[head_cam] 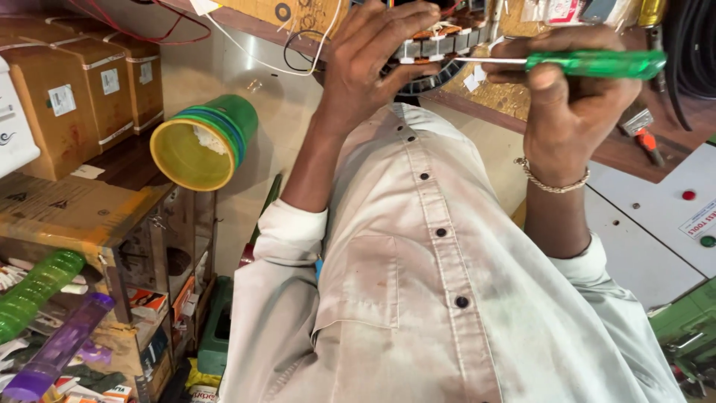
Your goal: The person holds a circular electrical component with copper windings and uses a green-handled screwdriver to adjust or tighten internal parts. The person rotates the component to access different sections while working at a cluttered workbench.
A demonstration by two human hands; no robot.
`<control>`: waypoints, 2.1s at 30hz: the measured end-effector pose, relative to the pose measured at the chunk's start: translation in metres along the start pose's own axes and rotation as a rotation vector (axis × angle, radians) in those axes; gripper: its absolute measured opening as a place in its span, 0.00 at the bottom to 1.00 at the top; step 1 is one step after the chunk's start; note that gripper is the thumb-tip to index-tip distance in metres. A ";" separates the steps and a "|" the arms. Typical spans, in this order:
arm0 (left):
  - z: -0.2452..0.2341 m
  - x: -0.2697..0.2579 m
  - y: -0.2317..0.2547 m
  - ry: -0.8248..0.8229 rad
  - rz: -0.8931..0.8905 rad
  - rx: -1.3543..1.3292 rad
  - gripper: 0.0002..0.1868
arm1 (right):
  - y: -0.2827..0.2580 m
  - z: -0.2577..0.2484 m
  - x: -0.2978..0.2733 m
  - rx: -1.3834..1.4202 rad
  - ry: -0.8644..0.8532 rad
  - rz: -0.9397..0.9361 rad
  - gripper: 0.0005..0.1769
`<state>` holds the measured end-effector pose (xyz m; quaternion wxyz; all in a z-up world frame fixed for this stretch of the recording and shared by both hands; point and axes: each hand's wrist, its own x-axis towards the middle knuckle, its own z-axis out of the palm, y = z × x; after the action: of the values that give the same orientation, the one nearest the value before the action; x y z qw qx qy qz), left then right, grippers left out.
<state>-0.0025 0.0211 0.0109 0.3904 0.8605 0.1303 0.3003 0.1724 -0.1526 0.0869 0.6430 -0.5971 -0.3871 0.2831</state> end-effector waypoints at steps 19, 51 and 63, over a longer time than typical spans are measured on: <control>0.007 0.002 0.024 -0.033 -0.120 -0.056 0.34 | 0.004 -0.004 -0.009 -0.125 -0.040 0.013 0.20; 0.003 0.006 0.008 -0.015 -0.012 -0.174 0.22 | -0.017 0.024 0.019 -0.234 -0.105 0.099 0.16; -0.013 0.019 0.057 0.006 -0.146 0.295 0.23 | 0.041 -0.011 -0.025 0.634 0.352 0.484 0.15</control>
<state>0.0033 0.0001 0.0681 0.2802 0.8958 0.2363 0.2514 0.1720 -0.1736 0.0424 0.7659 -0.4827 -0.0143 0.4245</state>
